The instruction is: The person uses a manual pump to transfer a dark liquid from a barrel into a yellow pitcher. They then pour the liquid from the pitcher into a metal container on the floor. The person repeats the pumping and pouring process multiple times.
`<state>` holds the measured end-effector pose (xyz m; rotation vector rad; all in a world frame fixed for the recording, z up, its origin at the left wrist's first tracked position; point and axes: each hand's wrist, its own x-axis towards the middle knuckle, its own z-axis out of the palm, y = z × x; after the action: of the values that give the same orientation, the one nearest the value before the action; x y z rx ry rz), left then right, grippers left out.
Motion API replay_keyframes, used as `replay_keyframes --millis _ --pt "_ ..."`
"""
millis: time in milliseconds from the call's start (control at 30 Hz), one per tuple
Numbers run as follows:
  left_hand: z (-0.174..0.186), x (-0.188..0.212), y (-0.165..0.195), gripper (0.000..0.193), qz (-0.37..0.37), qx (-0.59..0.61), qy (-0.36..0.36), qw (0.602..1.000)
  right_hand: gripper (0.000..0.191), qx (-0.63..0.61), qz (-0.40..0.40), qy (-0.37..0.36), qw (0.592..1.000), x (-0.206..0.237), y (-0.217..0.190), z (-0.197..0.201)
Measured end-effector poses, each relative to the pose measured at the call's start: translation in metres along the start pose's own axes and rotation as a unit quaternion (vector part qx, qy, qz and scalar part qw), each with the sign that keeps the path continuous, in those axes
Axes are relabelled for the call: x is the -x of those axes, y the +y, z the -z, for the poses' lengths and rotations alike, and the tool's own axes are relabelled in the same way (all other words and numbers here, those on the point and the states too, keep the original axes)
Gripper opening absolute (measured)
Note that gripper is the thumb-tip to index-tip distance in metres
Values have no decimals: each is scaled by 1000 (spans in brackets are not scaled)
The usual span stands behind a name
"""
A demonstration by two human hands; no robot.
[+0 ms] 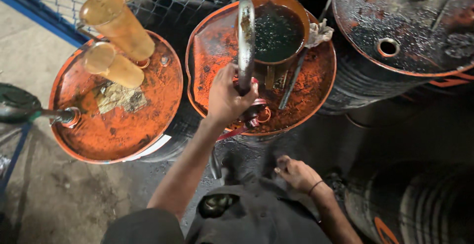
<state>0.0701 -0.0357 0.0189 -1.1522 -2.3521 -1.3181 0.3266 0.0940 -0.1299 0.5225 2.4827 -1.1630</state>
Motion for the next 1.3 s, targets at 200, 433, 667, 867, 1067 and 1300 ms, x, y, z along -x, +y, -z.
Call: replay_keyframes --millis 200,433,667,867,1067,1300 --pt "0 7 5 38 34 -11 -2 999 35 43 78 5 996 -10 -6 16" --pt "-12 14 11 45 23 -37 43 998 34 21 76 -7 997 -25 -34 19" --pt "-15 11 -3 36 8 -35 9 999 30 74 87 -14 993 -13 -49 18" --pt "-3 11 3 53 5 -33 10 999 31 -44 50 34 997 -28 -29 29" --pt "9 17 11 67 32 -50 2 998 26 -216 165 233 934 -48 -34 52" --pt "25 33 22 74 32 -57 16 998 38 -349 105 306 879 -94 -58 78"
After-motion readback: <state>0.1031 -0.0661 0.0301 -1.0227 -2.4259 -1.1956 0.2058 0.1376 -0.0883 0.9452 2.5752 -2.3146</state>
